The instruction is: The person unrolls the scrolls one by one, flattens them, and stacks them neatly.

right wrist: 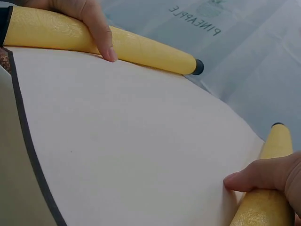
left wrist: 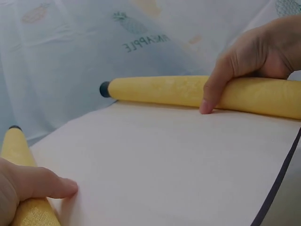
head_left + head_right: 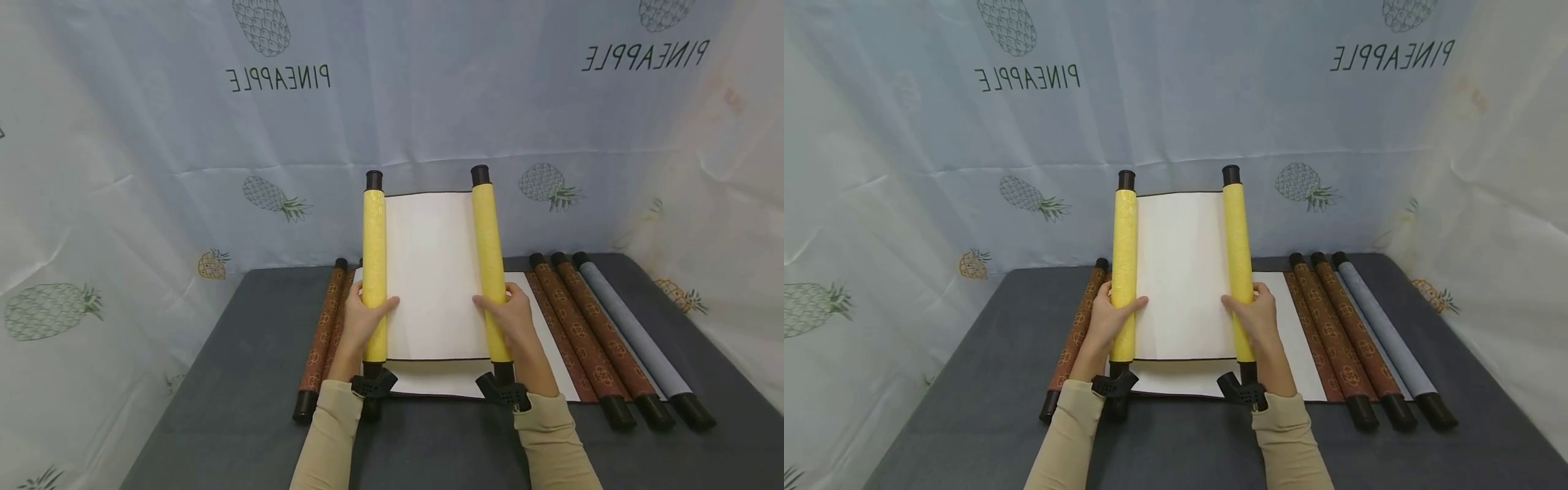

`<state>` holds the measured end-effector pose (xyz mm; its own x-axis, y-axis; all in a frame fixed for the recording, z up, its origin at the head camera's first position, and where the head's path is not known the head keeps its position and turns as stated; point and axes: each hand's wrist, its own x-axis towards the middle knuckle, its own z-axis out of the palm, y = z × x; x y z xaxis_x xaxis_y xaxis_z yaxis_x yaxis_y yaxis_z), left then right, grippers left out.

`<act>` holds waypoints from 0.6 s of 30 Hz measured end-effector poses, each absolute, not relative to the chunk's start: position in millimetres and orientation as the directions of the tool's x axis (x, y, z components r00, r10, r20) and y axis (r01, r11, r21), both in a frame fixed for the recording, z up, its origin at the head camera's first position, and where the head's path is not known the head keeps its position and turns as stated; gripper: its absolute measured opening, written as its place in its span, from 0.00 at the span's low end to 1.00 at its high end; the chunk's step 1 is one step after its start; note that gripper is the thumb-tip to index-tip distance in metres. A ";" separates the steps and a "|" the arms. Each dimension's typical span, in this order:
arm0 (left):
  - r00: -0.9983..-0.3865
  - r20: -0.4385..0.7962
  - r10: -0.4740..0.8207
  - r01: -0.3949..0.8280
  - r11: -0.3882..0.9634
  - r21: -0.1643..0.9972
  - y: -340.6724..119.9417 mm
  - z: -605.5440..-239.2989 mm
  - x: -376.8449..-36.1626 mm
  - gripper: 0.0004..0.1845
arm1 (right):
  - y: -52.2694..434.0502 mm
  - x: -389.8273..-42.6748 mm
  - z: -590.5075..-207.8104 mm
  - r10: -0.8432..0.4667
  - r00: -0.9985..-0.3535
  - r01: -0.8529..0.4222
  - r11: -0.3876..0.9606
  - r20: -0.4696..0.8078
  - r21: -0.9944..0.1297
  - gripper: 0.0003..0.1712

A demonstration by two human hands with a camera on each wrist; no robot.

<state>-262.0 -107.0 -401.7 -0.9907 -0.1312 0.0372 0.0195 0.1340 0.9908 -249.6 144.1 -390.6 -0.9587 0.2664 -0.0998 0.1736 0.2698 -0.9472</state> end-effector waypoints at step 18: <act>-0.993 0.066 -0.097 0.048 0.179 0.983 -119.7 -403.0 -262.3 0.25 | 157.5 -249.4 -393.2 0.283 -0.958 0.144 0.313 -0.052 -0.939 0.33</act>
<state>-262.3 -119.7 -403.0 -0.9931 -0.0970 0.0657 0.0475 0.1792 0.9827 -249.4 157.5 -393.2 -0.9577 0.2830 -0.0520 0.1436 0.3132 -0.9388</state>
